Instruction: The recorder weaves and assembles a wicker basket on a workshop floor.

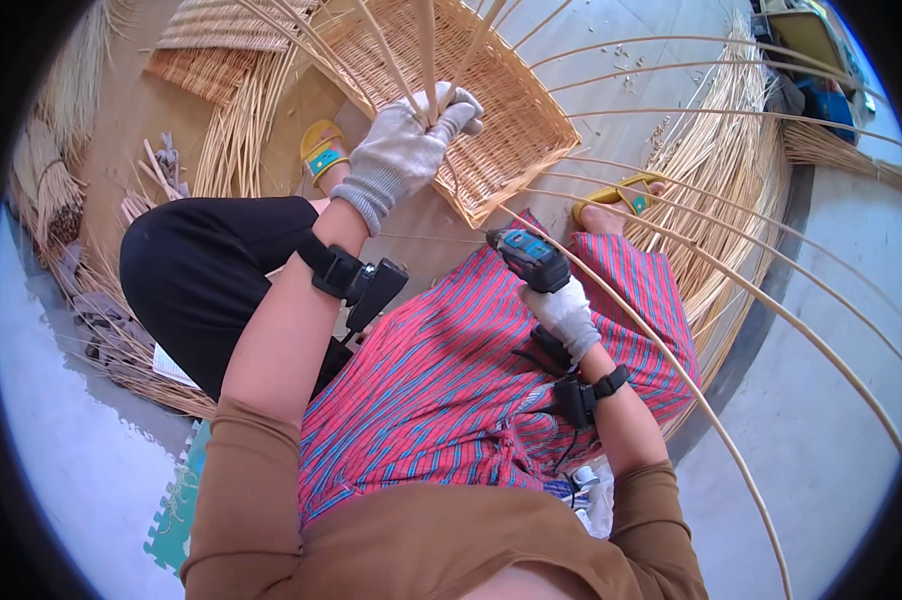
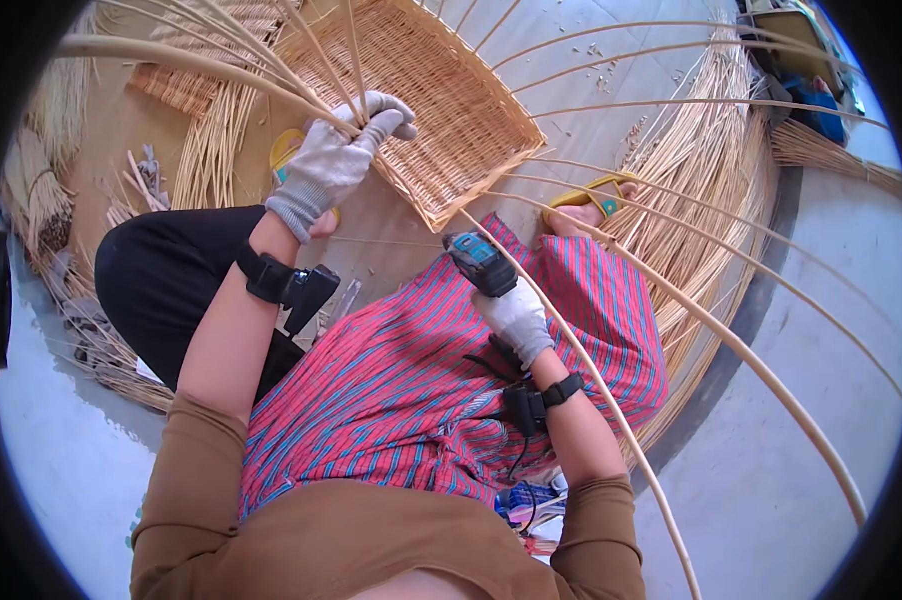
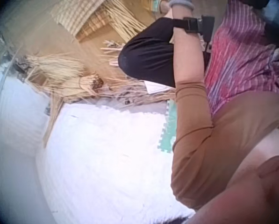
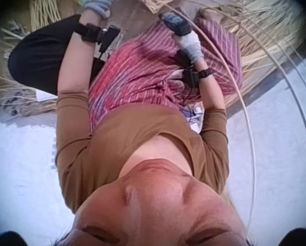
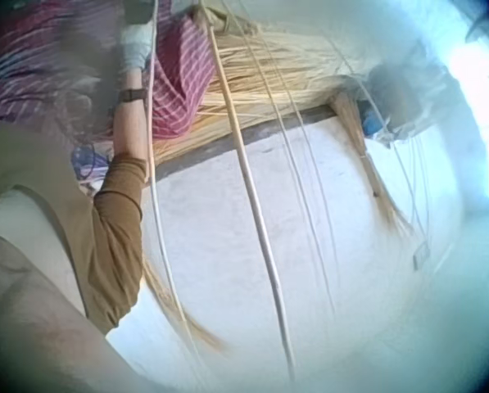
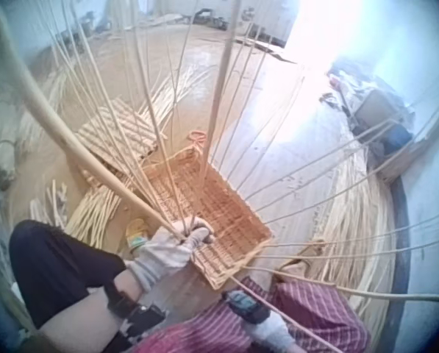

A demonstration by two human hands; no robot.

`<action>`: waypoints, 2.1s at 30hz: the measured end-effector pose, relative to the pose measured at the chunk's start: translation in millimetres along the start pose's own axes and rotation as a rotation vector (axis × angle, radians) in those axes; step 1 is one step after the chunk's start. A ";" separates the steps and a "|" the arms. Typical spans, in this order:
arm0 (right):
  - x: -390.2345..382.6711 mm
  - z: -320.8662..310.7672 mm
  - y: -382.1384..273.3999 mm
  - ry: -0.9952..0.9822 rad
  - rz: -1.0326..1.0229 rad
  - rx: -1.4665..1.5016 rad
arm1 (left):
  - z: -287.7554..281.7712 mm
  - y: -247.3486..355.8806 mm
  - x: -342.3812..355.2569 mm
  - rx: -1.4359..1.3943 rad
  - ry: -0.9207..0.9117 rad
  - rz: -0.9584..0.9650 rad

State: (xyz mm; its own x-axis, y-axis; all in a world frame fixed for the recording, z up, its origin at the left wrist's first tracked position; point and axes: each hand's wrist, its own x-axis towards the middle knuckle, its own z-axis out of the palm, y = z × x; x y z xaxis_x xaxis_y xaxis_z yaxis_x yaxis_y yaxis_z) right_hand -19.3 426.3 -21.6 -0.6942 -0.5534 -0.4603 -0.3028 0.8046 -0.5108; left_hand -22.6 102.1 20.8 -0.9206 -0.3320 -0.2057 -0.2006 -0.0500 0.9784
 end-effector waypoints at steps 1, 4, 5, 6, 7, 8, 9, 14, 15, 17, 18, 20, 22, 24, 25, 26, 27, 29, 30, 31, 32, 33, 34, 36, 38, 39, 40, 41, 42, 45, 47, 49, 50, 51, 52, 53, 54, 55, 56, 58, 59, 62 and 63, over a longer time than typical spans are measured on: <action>1.3 1.0 3.0 -0.005 -0.001 -0.002 | 0.1 0.2 1.0 0.021 -0.009 0.010; 4.5 3.3 7.8 -0.042 0.014 0.019 | -3.5 -6.6 5.2 0.014 -0.024 0.059; 5.0 2.8 4.2 -0.034 -0.009 0.031 | -4.0 -7.5 5.4 -0.011 -0.033 0.063; 5.5 2.0 0.9 -0.025 -0.033 0.043 | -4.1 -8.4 5.5 -0.035 -0.043 0.067; 7.0 0.3 -2.0 -0.027 -0.032 0.043 | -4.0 -9.3 5.4 -0.036 -0.042 0.065; 8.9 -3.5 -7.2 -0.089 0.034 0.039 | -3.4 -8.9 5.3 -0.038 -0.039 0.054; 9.9 -5.5 -9.6 -0.151 0.099 0.034 | -2.9 -8.5 5.4 -0.040 -0.036 0.043; 9.6 1.5 -2.0 -0.060 0.003 0.035 | 0.2 -6.1 7.5 -0.019 -0.040 0.038; 9.0 2.1 -2.1 -0.014 -0.046 0.017 | 1.1 -4.5 7.5 -0.009 -0.028 0.020; 10.1 2.6 -1.0 -0.018 -0.054 0.014 | 1.5 -2.2 6.2 -0.015 -0.024 0.006; 10.6 2.4 -1.5 -0.019 -0.064 0.013 | 1.6 -1.7 5.7 -0.019 -0.020 -0.005; 9.2 -1.9 -12.3 0.001 -0.085 0.071 | 0.6 -3.3 7.5 -0.008 -0.019 -0.012; 9.8 -2.3 -17.9 0.018 -0.110 0.130 | -2.3 -5.7 8.1 0.005 -0.014 -0.019; 9.0 -1.0 -12.1 0.005 -0.061 0.069 | 0.0 -2.1 9.4 -0.020 -0.041 -0.009; 8.7 0.1 -7.7 0.004 -0.060 0.067 | 1.1 -0.5 9.3 -0.023 -0.041 -0.009; 8.9 1.6 -3.9 -0.010 -0.035 0.047 | 1.6 4.6 7.6 -0.010 -0.044 -0.023; 8.8 3.0 0.0 -0.023 -0.010 0.028 | 2.0 7.4 6.6 0.002 -0.048 -0.036; 9.4 5.6 3.5 -0.030 -0.001 0.023 | 1.3 2.7 8.1 0.002 -0.039 -0.026; 10.0 6.5 3.4 -0.034 0.007 0.019 | 0.1 0.4 8.5 0.004 -0.032 -0.014; 10.4 7.5 3.1 -0.037 0.004 0.020 | -1.1 -1.9 8.7 0.005 -0.029 -0.015; 10.5 7.4 1.3 -0.022 -0.008 0.026 | -1.0 -2.3 8.9 -0.007 -0.028 -0.019; 10.5 7.3 -0.5 -0.007 -0.020 0.033 | -0.9 -2.7 8.9 -0.019 -0.027 -0.023; 10.1 6.7 -2.3 -0.009 -0.021 0.033 | -1.2 -3.1 8.8 -0.019 -0.025 -0.024; 9.0 3.0 -7.7 -0.015 0.048 0.063 | -0.8 0.3 8.9 -0.041 -0.039 -0.045; 8.4 4.4 -2.4 -0.022 0.062 0.063 | 1.2 3.3 8.5 -0.018 -0.031 -0.043; 8.1 5.5 0.3 -0.028 0.076 0.063 | 1.8 4.1 8.2 0.005 -0.025 -0.039; 7.7 7.1 2.8 -0.028 0.077 0.062 | 1.8 3.6 8.4 0.004 -0.025 -0.039; 7.8 7.8 3.0 -0.017 0.069 0.071 | 1.2 2.4 9.0 0.000 -0.029 -0.031; 8.0 8.2 3.2 -0.006 0.063 0.079 | 0.9 1.3 10.0 -0.005 -0.034 -0.023; 9.0 12.9 -1.3 0.041 0.021 0.137 | -0.3 -1.1 14.8 0.078 -0.037 -0.023; 6.5 16.3 -6.4 0.000 0.111 0.116 | -0.2 -7.8 17.7 0.028 -0.031 -0.003; 3.6 20.7 -16.3 -0.061 0.275 0.078 | -2.7 -14.3 19.7 -0.022 -0.022 0.019; 3.0 20.6 -25.0 -0.061 0.272 0.075 | -2.5 -10.6 21.1 0.008 -0.030 0.021; 1.8 21.1 -32.9 -0.057 0.261 -0.003 | -2.5 -7.1 22.2 0.038 -0.037 0.022; 0.1 22.0 -37.3 -0.054 0.249 -0.080 | -2.7 -3.8 22.5 0.036 -0.031 0.023; -1.9 21.7 -39.5 -0.046 0.263 -0.055 | -3.7 1.7 21.6 0.095 -0.051 0.025; -1.5 20.0 -41.1 -0.050 0.256 -0.057 | -4.2 5.3 20.8 0.155 -0.071 0.026; -0.4 17.4 -42.6 -0.048 0.257 0.025 | -4.4 5.7 20.7 0.075 -0.080 -0.017; -0.7 14.5 -44.1 -0.049 0.259 0.107 | -4.8 5.1 20.6 0.074 -0.072 -0.019; -0.8 15.1 -42.8 -0.039 0.260 0.101 | -5.7 3.2 20.4 0.037 -0.104 0.002; -0.4 14.6 -42.5 -0.039 0.237 0.065 | -5.0 4.2 21.2 0.035 -0.108 -0.005; 2.1 15.6 -44.4 -0.034 0.223 0.039 | -7.5 6.3 19.8 0.131 -0.101 0.001; 3.1 15.8 -46.1 -0.025 0.232 0.057 | -7.6 3.3 20.0 0.127 -0.096 -0.003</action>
State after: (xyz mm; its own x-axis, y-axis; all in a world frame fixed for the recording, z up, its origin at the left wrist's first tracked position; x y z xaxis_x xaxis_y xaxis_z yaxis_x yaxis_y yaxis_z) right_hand 2.8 384.1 -11.0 -0.7243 -0.3607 -0.5876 -0.0994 0.8980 -0.4287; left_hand -39.2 88.2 20.1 -0.9465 -0.2402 -0.2156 -0.2386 0.0709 0.9685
